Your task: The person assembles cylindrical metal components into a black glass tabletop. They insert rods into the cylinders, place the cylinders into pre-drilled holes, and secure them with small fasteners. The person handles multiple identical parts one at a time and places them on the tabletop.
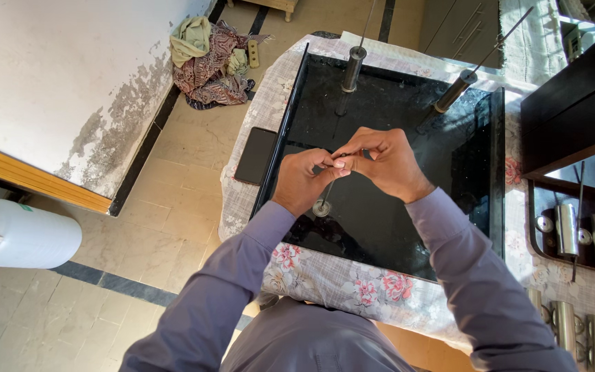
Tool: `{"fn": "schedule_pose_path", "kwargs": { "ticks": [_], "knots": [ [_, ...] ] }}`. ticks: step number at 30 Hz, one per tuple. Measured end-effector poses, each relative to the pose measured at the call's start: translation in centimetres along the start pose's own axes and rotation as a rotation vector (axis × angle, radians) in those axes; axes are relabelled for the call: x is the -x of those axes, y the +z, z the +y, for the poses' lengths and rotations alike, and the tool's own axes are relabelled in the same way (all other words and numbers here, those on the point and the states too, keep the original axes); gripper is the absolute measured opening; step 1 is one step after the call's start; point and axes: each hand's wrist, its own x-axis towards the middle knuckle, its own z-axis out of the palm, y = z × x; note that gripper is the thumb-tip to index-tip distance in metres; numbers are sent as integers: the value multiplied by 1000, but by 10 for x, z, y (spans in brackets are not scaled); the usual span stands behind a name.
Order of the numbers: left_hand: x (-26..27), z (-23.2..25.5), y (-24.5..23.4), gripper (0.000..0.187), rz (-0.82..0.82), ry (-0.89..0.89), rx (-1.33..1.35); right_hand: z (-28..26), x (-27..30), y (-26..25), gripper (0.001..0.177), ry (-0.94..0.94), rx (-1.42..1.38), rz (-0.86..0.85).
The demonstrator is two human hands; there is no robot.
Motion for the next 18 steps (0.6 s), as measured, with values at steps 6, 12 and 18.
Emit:
{"fn": "schedule_pose_path", "kwargs": {
  "ticks": [6, 12, 18],
  "knots": [
    [-27, -17, -18, 22, -305, 0, 108, 1, 19, 36, 13, -147, -8, 364],
    [-57, -36, -25, 23, -629, -5, 187, -11, 31, 86, 12, -123, 152, 820],
    [-52, -40, -23, 23, -609, 54, 256, -16, 30, 94, 14, -89, 100, 845]
  ]
}}
